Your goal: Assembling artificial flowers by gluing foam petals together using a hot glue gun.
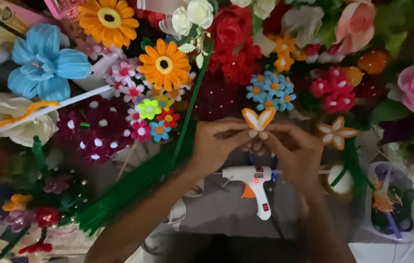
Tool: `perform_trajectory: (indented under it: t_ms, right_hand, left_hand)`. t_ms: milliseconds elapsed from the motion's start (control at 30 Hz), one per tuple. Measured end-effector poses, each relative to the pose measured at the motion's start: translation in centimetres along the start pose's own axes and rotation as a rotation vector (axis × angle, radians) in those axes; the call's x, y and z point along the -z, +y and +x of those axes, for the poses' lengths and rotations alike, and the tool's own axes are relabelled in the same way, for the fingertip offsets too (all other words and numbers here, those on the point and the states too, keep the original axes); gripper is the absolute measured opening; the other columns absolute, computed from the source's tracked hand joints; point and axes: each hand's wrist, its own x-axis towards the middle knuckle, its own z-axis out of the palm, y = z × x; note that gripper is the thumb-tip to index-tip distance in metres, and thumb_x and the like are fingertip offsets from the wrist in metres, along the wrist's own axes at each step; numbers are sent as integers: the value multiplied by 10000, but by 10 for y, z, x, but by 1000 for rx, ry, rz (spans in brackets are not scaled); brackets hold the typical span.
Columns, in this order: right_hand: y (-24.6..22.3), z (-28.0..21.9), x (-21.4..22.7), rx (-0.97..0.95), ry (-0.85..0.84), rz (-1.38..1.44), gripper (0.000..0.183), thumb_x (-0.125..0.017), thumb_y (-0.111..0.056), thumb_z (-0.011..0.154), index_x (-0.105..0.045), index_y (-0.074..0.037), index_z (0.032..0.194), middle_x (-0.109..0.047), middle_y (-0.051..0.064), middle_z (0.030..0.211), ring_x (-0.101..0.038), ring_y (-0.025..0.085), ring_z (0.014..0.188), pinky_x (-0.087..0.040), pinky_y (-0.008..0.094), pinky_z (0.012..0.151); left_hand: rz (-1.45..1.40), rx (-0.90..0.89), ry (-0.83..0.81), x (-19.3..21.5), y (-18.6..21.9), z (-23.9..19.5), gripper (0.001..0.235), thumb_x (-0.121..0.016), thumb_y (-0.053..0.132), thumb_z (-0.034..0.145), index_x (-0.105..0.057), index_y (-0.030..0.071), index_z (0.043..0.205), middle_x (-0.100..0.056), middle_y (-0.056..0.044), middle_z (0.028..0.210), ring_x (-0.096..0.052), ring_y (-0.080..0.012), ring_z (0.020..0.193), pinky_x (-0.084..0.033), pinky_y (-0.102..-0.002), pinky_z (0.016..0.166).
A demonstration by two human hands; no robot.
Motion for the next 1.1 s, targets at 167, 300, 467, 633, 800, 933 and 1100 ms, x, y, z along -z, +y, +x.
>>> perform_trajectory:
  t_ms: [167,300,467,633,800,933,1100]
  right_hand:
    - [-1,3,7,36,-45,24,138,-774,4,955,-715,111,1018,-740,207,805,-685,172,689,-595,330,610]
    - [-18,-4,21,98,-49,-311,132,-803,-34,947,-766,55,1036,-750,226,836,-752,276,776,-600,399,629]
    - [7,-15,39,108,-191,-517,143,-796,-68,904,-795,-58,1046,-728,166,681,-727,328,644,-577,417,603]
    - [31,-14,30,107,-310,-670,149,-762,-103,918,-780,-62,1060,-734,199,714,-719,407,703,-565,515,619]
    - [0,0,11,-17,-365,-765,219,-659,-103,972,-758,72,1059,-741,285,768,-709,507,672,-570,602,639]
    - [7,-2,-4,-39,-353,-813,217,-693,-108,949,-771,36,1090,-737,232,748,-721,417,639,-575,449,573]
    - [6,19,-46,22,-408,-784,204,-751,-190,871,-750,-26,750,-643,142,553,-649,375,491,-492,445,444]
  left_hand:
    - [96,-14,9,-10,37,-7,149,-707,89,1011,-805,-10,1066,-781,-120,896,-571,-30,836,-545,-209,753]
    - [82,11,-96,4,53,-6,210,-623,154,1098,-803,48,1093,-665,91,735,-502,53,744,-430,-62,743]
    - [150,-227,55,13,13,6,105,-763,84,947,-779,34,1038,-772,-81,713,-659,-85,523,-542,-202,474]
    - [127,-220,41,16,17,7,111,-672,80,1013,-756,17,1050,-776,-95,753,-675,-109,521,-573,-220,477]
    - [-57,-64,151,-3,49,-9,243,-584,114,1120,-785,-5,1056,-720,-16,790,-550,17,737,-467,-99,798]
    - [55,-152,173,2,36,-3,191,-679,164,1040,-790,12,1007,-744,-46,803,-589,-13,702,-496,-140,707]
    - [129,-386,132,21,14,7,74,-812,110,926,-792,44,953,-785,-63,798,-707,-76,655,-603,-202,542]
